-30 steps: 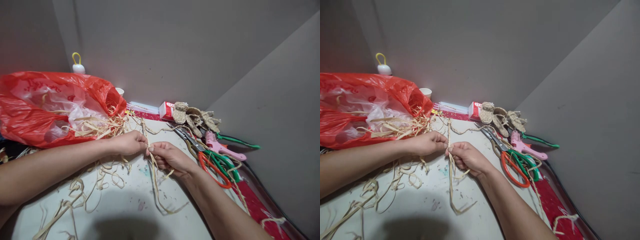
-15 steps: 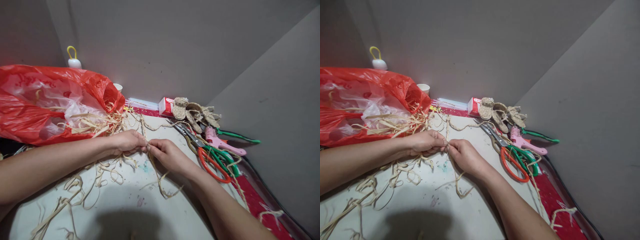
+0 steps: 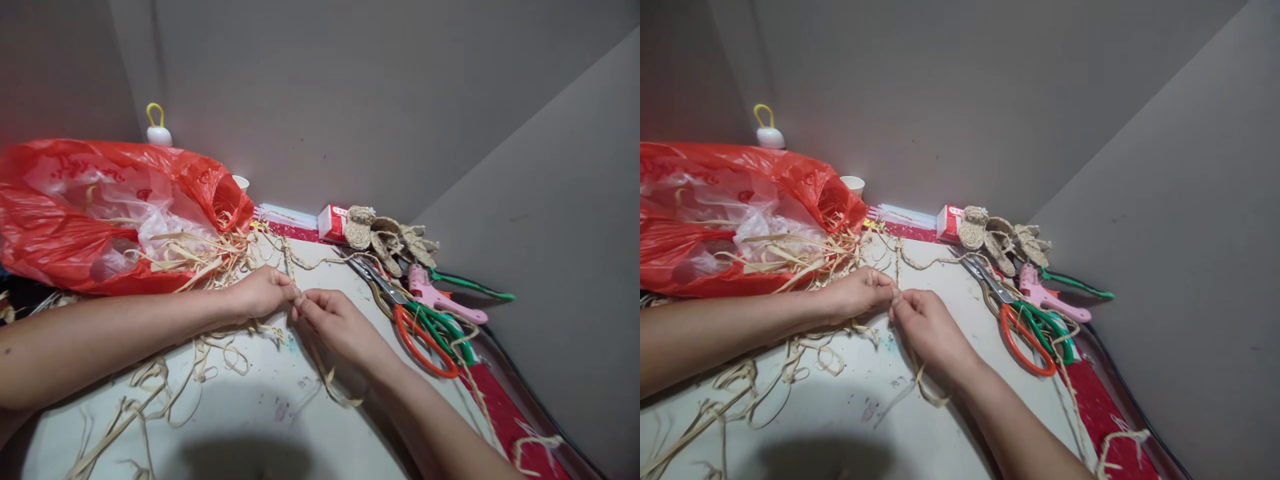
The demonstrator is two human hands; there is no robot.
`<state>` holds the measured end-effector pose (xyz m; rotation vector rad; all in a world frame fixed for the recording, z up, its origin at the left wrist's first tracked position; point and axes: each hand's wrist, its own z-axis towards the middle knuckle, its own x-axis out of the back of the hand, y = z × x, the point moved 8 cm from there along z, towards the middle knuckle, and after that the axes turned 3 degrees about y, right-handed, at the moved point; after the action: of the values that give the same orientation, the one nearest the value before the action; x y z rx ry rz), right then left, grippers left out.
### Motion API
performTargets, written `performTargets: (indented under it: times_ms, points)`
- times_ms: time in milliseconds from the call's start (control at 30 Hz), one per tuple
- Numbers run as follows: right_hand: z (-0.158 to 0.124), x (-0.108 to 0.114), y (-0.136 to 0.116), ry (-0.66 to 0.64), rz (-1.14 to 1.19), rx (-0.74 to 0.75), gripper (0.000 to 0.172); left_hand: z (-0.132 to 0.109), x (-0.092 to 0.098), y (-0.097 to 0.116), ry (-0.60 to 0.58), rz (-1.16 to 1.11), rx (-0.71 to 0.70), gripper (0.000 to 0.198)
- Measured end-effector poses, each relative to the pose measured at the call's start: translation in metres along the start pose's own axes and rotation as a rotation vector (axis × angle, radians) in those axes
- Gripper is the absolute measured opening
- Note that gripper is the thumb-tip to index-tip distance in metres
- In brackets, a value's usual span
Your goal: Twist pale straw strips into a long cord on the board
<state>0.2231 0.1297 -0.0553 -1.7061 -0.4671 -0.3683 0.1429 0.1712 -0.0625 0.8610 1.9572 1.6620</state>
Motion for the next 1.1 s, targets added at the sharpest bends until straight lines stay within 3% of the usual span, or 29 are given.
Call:
performTargets:
  times_ms: [133,233,333,500,600,700,767,800,833,867,933,967,1100]
  points:
    - [-0.009,0.002,-0.016,0.209,-0.44,0.148,0.026,-0.001,0.0,-0.003,0.034,-0.124,0.025,0.026]
    - [-0.014,0.001,-0.022,0.255,-0.764,0.147,0.025,-0.002,-0.001,-0.002,0.036,-0.138,0.025,0.032]
    - [-0.017,-0.002,-0.027,0.269,-0.943,0.139,0.025,-0.004,-0.002,0.001,0.032,-0.151,0.012,0.034]
    - [-0.026,-0.027,-0.036,0.122,-1.043,0.211,0.02,-0.006,-0.001,-0.001,0.064,-0.18,0.074,0.023]
    - [-0.046,-0.05,-0.045,-0.109,-1.059,0.302,0.016,-0.003,0.002,-0.002,0.063,-0.16,0.067,0.019]
    - [-0.077,-0.061,-0.056,-0.434,-0.882,0.415,0.008,-0.001,0.003,0.0,0.018,-0.16,0.021,0.022]
    - [-0.086,-0.05,-0.063,-0.554,-0.601,0.413,0.021,0.0,0.003,0.002,-0.015,-0.153,-0.005,0.023]
    - [-0.08,-0.034,-0.065,-0.494,-0.451,0.376,0.027,0.001,0.003,0.003,-0.031,-0.153,-0.015,0.023]
    - [-0.066,-0.012,-0.064,-0.336,-0.315,0.322,0.034,0.001,0.002,0.004,-0.05,-0.156,-0.022,0.024]
    - [-0.05,0.018,-0.061,-0.069,-0.2,0.29,0.04,0.0,0.001,0.004,-0.067,-0.161,-0.025,0.024]
    - [-0.029,0.067,-0.046,0.411,-0.033,0.25,0.036,0.0,0.0,0.005,-0.091,-0.165,-0.025,0.024]
    - [-0.017,0.071,-0.034,0.437,0.045,0.206,0.034,0.0,-0.001,0.006,-0.097,-0.163,-0.026,0.024]
    - [0.015,0.019,0.003,-0.054,0.386,-0.026,0.039,-0.002,-0.004,0.01,-0.151,-0.119,-0.059,0.027]
